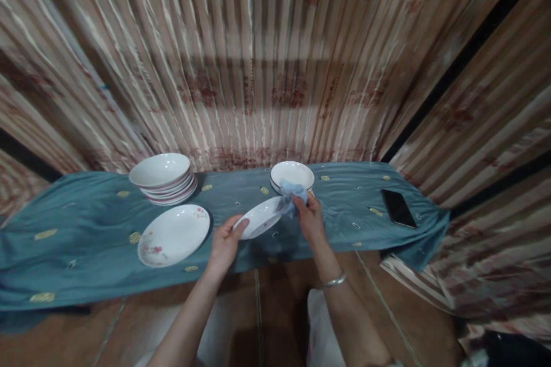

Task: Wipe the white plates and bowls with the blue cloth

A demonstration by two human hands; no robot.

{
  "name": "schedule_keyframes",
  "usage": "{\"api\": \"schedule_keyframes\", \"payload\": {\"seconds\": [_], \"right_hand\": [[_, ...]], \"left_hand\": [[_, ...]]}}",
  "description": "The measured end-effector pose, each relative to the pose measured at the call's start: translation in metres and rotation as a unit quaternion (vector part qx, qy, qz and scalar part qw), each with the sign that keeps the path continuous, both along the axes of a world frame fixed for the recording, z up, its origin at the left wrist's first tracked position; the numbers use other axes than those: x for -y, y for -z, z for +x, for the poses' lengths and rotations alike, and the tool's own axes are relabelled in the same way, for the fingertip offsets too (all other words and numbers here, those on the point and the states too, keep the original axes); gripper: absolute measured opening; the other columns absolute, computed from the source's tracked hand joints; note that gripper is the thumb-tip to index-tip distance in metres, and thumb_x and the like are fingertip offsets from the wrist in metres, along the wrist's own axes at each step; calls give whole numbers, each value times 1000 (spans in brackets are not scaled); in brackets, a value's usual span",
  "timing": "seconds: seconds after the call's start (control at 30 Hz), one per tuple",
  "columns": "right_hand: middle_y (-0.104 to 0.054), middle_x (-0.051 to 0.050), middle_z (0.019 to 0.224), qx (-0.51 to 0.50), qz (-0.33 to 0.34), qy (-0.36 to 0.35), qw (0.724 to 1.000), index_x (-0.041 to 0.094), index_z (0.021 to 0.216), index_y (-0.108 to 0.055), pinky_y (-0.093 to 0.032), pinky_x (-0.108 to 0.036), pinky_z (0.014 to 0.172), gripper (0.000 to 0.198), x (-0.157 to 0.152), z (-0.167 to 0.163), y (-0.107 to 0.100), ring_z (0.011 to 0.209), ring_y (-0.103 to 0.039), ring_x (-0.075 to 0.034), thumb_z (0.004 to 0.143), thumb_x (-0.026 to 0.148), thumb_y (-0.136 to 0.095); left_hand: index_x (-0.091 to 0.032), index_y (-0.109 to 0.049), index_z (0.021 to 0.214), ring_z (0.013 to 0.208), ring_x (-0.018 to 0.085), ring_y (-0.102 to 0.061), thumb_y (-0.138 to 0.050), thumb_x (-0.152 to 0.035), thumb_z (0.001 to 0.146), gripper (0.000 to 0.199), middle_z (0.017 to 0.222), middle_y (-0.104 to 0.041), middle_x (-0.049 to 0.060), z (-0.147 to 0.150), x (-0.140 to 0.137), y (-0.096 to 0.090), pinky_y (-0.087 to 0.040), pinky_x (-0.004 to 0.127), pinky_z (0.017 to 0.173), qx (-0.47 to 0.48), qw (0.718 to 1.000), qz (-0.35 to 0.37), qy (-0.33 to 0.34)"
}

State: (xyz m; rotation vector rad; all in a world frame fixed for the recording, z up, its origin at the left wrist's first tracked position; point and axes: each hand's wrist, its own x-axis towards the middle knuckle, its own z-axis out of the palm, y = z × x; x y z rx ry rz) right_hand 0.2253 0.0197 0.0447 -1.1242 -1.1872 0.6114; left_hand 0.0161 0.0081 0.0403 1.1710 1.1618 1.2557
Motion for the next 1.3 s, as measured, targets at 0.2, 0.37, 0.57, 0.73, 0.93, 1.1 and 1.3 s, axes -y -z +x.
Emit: {"api": "schedule_keyframes", "payload": {"seconds": [0.2,0.37,0.57,0.73,0.93,1.1,1.3], "right_hand": [[-42,-12,152,354,116,-40,927,18,142,-46,-28,-47,118,51,18,-64,2,146,-29,-25,92,20,-44],[-48,-12,148,457,118,-53,880,17,145,-41,-12,-52,121,54,13,-101,7,148,-23,-27,93,29,-51],[-60,-8,132,344,98,8,934,21,130,-54,-14,-48,119,37,-7,-90,-2,139,-38,-21,99,24,-35],[-63,-9,126,173,38,6,984,21,123,-60,-29,-43,114,40,-29,-69,15,127,-51,-21,100,36,-30],[-73,-8,110,-125,-139,-27,982,19,106,-68,-45,-38,102,53,-50,-58,63,110,-63,-25,89,63,-44],[-73,-10,108,-222,-195,-13,955,17,99,-70,-49,-37,96,59,-51,-73,86,110,-64,-26,82,69,-48],[-72,-10,115,-223,-211,-7,952,17,104,-69,-46,-36,101,63,-48,-77,94,116,-61,-26,78,71,-50]], "left_hand": [[-19,-74,83,71,20,-63,-76,-47,63,35,75,-73,3,-6,0,-3,-49,29,70,58,998,-24,-25],[-19,-74,83,78,20,-65,-80,-41,58,34,79,-74,3,-12,-2,1,-49,29,76,108,992,-21,-53],[-15,-73,76,65,17,-62,-85,-45,50,42,66,-70,2,-9,-3,-7,-46,26,64,170,980,-85,-61],[-14,-70,65,69,17,-63,-89,-44,39,43,63,-69,2,-9,-5,-9,-47,25,65,204,967,-103,-116],[-13,-72,69,77,21,-67,-91,-46,38,49,68,-72,3,-18,-9,-2,-50,29,74,218,959,-108,-149],[-12,-73,74,79,18,-68,-88,-33,50,35,74,-74,4,-22,-14,2,-51,28,86,258,942,-105,-184],[-9,-74,85,98,25,-70,-75,-26,72,21,85,-77,10,-25,-16,2,-51,35,97,264,940,-121,-179]]}}
